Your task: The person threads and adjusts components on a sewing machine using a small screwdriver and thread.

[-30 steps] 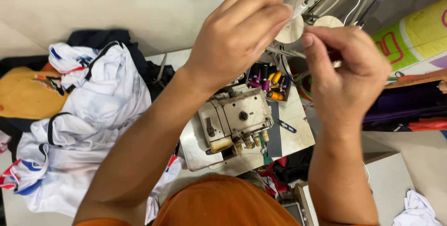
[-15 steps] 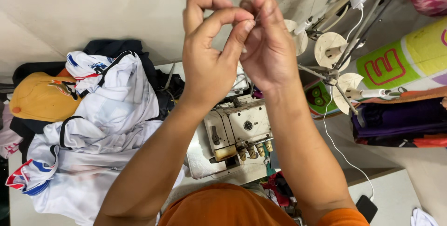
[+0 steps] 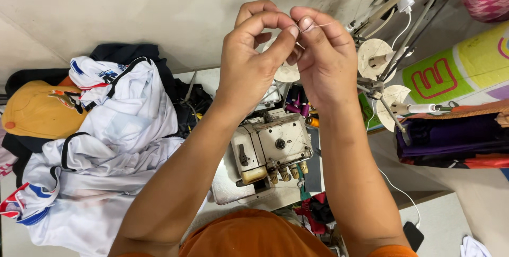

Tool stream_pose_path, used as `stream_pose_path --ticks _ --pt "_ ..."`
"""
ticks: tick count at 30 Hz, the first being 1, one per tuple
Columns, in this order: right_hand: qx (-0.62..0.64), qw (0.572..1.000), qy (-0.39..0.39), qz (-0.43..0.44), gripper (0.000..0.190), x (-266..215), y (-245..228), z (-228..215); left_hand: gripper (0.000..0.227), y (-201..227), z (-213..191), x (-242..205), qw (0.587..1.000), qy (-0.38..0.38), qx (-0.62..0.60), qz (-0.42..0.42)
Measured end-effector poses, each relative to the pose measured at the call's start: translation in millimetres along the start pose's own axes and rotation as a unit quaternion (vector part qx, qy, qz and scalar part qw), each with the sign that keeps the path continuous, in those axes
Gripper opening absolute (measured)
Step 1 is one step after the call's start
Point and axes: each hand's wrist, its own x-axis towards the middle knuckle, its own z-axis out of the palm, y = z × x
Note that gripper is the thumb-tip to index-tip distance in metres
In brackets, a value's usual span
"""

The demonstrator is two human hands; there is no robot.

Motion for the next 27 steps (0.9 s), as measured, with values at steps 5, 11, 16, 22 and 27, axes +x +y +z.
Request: stream_pose_path --ticks 5,11,16,22,27 --pt "-0.412 0.911 0.012 0.023 0.025 -43.0 -48.0 22.9 0.004 -1.5 -4.0 -6.8 0.999 0.005 0.028 0.039" --pt "-0.518 0.826 -0.028 -0.220 0.006 -59.4 -59.0 26.2 0.002 7.4 -1.9 -24.1 0.994 0.011 0.039 0.098" --pt "-0.546 0.802 -0.036 -0.240 0.011 -49.9 -60.8 28.1 0.009 17.3 -2.5 -32.9 0.992 0.006 0.062 0.113" --pt "-0.564 0.781 -0.020 -0.267 0.005 -49.8 -62.9 17.3 0.017 23.0 -4.6 -33.1 0.982 -0.032 0.103 0.158" --pt "-0.547 0.720 -0.098 -0.415 0.008 -54.6 -51.8 -14.9 0.011 17.0 -6.3 -28.1 0.991 -0.097 0.046 0.082"
